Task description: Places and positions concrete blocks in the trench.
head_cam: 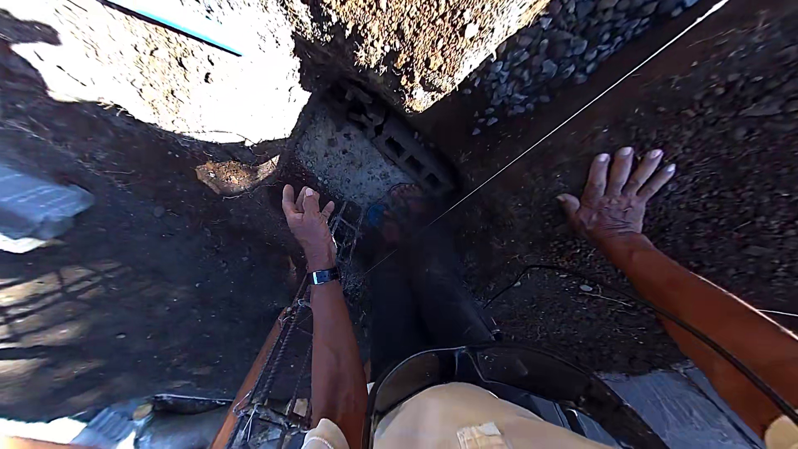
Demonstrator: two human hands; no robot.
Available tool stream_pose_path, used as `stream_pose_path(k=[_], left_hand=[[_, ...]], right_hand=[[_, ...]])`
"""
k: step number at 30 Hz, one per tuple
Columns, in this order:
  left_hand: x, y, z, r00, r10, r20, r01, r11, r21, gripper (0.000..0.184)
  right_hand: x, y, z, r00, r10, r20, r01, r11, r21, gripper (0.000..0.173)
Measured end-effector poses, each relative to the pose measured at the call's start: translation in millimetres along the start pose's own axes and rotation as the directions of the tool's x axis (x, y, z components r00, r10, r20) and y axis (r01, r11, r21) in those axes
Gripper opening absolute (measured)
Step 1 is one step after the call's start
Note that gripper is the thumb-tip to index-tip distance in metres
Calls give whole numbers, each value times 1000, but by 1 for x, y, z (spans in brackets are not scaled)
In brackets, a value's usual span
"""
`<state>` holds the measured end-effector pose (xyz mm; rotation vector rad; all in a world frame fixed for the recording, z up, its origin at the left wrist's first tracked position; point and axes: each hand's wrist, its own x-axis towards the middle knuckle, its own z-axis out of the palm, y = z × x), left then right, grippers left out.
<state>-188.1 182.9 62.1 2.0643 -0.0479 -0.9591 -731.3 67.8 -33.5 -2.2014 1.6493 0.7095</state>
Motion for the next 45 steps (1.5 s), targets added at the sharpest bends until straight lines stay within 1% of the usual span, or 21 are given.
stream_pose_path(k=[5,9,15,20,25,29,32,36,41,45], left_hand=[[-19,-9,-5,1000,-1,13,1,1000,-7,66],[-21,-20,-12,1000,-13,5,13,1000,-2,64],[-20,-37,-13,996,-82,-25,81,996,-33,60],[-19,-51,-8,991,-128,25,129,991,-23,56],[-15,-63,-8,983,-159,89,155,987,50,56],[-12,-75,-10,971,-185,155,163,976,143,55],[-8,-80,-3,961,-211,177,172,962,210,54],[-4,-84,7,941,-234,246,153,938,310,57],[-3,-86,19,928,-246,281,134,921,365,55],[-10,-89,22,917,-270,295,128,897,422,54]], right_hand=[[-1,1,1,1000,-13,-11,13,1000,-3,104],[-2,-7,-7,1000,-9,-10,10,1000,28,102],[-1,-8,-8,1000,-21,-22,21,999,30,101],[-1,-4,-2,997,-37,-64,38,999,17,101],[-4,-4,-2,997,-42,-58,43,999,24,99],[-4,1,6,993,-59,-101,62,998,31,99],[-3,3,10,989,-64,-133,71,996,49,99],[-3,6,11,987,-68,-149,81,993,85,98],[-1,10,14,981,-74,-179,96,988,117,97],[-3,10,14,982,-79,-169,101,987,126,98]])
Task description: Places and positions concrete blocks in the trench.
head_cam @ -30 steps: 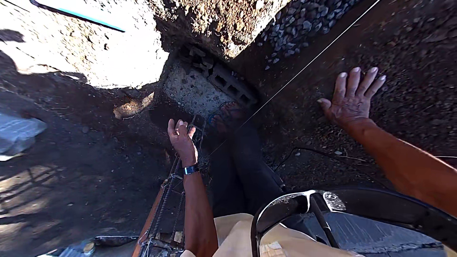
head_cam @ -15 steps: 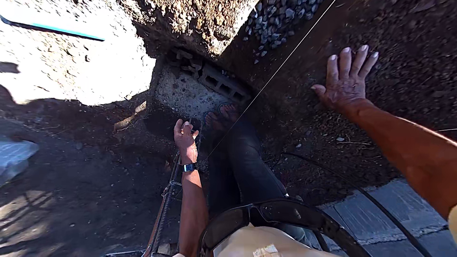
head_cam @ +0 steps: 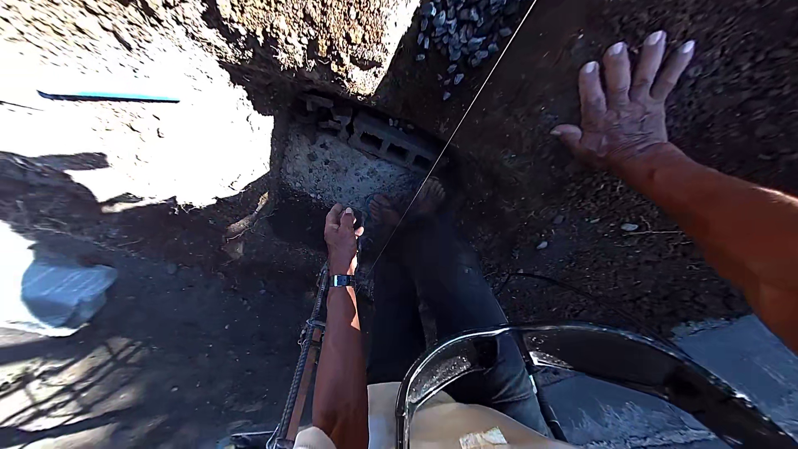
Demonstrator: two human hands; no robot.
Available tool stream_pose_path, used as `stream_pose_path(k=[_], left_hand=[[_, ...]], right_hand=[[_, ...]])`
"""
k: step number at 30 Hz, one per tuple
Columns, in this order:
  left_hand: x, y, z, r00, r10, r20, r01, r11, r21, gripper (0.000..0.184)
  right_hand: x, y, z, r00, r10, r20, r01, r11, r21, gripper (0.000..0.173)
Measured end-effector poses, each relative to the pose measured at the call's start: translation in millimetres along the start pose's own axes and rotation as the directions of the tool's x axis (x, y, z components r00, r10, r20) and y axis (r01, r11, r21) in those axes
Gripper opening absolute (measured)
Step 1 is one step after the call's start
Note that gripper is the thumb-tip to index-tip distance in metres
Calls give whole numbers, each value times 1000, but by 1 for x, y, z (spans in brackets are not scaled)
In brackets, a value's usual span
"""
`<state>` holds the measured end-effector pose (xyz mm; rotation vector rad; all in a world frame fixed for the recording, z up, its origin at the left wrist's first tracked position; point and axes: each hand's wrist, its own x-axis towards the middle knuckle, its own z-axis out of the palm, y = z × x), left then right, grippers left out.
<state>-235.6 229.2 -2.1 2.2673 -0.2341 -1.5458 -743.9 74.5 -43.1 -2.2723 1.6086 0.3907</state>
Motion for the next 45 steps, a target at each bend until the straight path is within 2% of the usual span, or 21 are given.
stream_pose_path(k=[12,16,20,24,31,33,35,39,42,45], left_hand=[[32,-9,9,993,-45,111,23,981,194,60],[40,-11,24,987,-106,124,79,975,205,58],[78,-25,45,982,-151,112,128,974,188,52],[102,-41,55,967,-196,165,148,953,264,51],[112,-60,47,951,-256,173,189,925,329,53],[104,-53,40,937,-298,181,224,912,342,53],[110,-53,44,932,-312,182,251,922,294,50],[165,-72,70,937,-330,114,319,942,107,51],[191,-79,84,935,-333,121,322,941,100,49],[208,-84,97,951,-268,153,253,961,112,48]], right_hand=[[2,3,5,999,-13,-51,15,999,31,97],[-4,3,7,999,-5,-36,6,999,36,95],[-1,2,4,1000,24,0,-24,999,28,96],[0,3,4,999,36,24,-36,999,15,96],[0,-2,3,999,37,29,-37,999,-8,98],[0,0,7,999,30,13,-30,1000,-3,100],[-2,3,12,1000,17,-13,-17,1000,1,102],[3,4,10,1000,18,0,-18,1000,1,102],[-3,-28,-8,993,116,-15,-115,992,58,93],[-30,-107,-23,955,247,-166,-197,942,270,57]])
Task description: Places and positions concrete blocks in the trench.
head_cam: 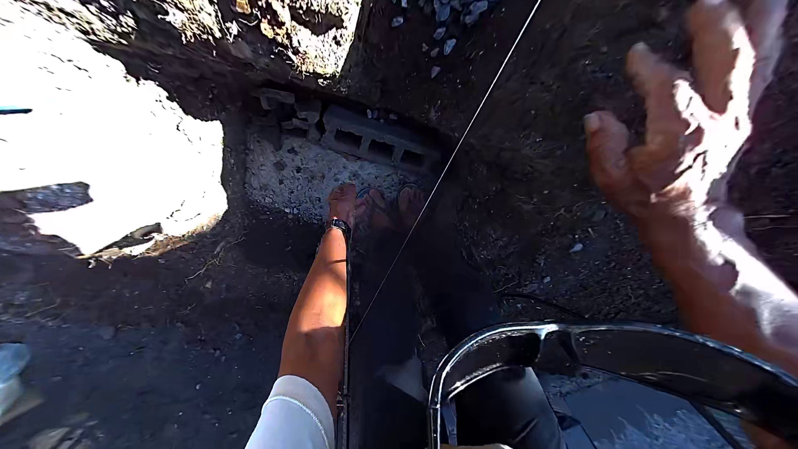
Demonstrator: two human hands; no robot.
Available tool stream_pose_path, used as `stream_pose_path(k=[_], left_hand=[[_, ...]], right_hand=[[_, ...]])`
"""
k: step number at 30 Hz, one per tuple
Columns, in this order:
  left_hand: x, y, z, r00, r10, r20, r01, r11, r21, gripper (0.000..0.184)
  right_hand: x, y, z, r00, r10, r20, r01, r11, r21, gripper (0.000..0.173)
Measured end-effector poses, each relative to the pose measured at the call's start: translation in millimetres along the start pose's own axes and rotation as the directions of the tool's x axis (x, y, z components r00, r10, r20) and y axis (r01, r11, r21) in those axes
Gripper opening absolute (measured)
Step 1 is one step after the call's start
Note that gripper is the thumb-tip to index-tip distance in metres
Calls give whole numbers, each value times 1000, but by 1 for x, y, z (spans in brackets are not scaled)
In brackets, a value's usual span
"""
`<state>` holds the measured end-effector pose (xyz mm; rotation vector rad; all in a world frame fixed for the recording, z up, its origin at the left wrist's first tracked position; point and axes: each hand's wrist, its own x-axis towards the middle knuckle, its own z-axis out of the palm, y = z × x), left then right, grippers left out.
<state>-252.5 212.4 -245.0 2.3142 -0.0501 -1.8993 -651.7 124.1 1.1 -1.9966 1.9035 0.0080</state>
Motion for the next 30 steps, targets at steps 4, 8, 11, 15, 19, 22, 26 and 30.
stream_pose_path(k=[4,8,11,15,19,22,26,30], left_hand=[[28,7,17,992,121,-17,-119,987,110,55],[57,15,29,961,269,-61,-228,898,376,52],[68,22,39,869,494,-17,-352,643,680,49],[85,31,57,826,562,49,-380,490,785,65],[109,35,73,870,491,29,-312,506,804,70],[100,36,73,883,460,96,-344,493,799,63],[118,28,79,871,475,125,-364,455,813,61],[136,34,90,910,413,48,-246,440,864,61]], right_hand=[[-60,-75,78,990,47,133,-88,943,322,33],[-68,-71,226,780,109,617,-404,840,362,36],[-53,-49,318,571,321,756,-693,682,234,60],[-19,-31,375,428,571,700,-889,405,212,88],[-9,-13,416,457,619,638,-889,310,336,95],[3,-10,424,431,627,649,-902,302,308,85],[17,-16,429,417,677,606,-909,315,274,86],[19,-14,439,419,681,601,-902,391,185,95]])
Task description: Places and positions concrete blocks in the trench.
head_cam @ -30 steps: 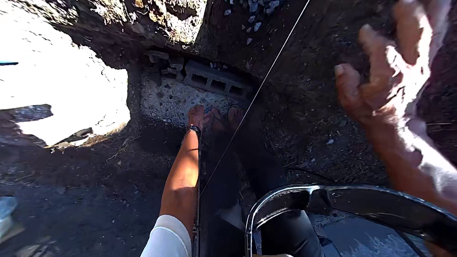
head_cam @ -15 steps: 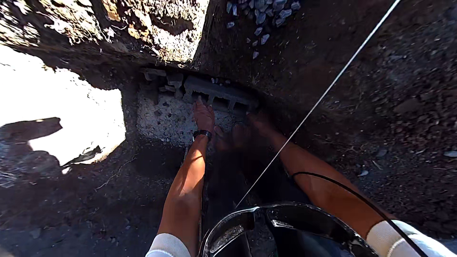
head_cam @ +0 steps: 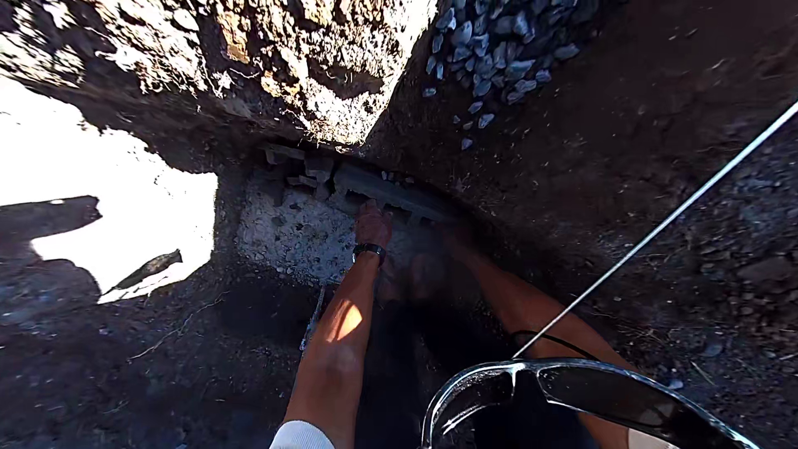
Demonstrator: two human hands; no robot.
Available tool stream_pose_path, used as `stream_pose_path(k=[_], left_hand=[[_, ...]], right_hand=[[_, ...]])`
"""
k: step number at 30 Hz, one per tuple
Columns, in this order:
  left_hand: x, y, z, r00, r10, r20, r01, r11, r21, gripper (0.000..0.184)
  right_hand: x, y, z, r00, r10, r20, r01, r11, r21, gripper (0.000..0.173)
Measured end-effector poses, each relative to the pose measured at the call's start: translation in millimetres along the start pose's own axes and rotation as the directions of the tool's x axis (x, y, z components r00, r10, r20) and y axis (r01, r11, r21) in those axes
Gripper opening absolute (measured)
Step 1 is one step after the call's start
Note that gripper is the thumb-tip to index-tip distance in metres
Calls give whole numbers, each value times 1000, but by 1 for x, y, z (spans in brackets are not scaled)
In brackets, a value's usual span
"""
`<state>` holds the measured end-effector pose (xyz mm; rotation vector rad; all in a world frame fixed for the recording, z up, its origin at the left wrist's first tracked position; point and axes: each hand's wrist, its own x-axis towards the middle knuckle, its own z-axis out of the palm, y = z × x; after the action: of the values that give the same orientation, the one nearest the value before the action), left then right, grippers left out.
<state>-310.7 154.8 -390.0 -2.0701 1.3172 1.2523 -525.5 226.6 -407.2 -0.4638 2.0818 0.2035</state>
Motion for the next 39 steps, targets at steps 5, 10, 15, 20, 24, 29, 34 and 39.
stream_pose_path(k=[5,10,15,20,24,29,34,39], left_hand=[[13,11,6,996,-91,-11,91,995,42,52],[2,12,0,995,-80,-55,83,995,54,38],[-11,5,-20,997,-55,-62,57,998,30,41],[-57,2,-50,999,33,29,-32,999,-32,42],[-134,-13,-57,994,113,-4,-113,983,-143,43],[-175,-18,-63,998,65,-12,-66,983,-173,35],[-203,-41,-73,997,-78,30,82,972,-218,39],[-207,-82,-76,985,-172,6,169,958,-233,39]], right_hand=[[-4,-4,4,984,-156,-92,147,984,-100,69],[-20,-18,-2,992,-107,-69,99,989,-109,71],[-79,-29,-24,996,-2,-84,-17,974,-225,77],[-153,-35,-63,982,57,-181,-105,959,-264,77],[-212,-19,-96,974,15,-226,-87,946,-313,74],[-265,-11,-124,974,-27,-224,-63,921,-384,75],[-286,-26,-126,990,-36,-133,-29,889,-456,74],[-283,-40,-98,999,-54,-3,46,872,-487,66]])
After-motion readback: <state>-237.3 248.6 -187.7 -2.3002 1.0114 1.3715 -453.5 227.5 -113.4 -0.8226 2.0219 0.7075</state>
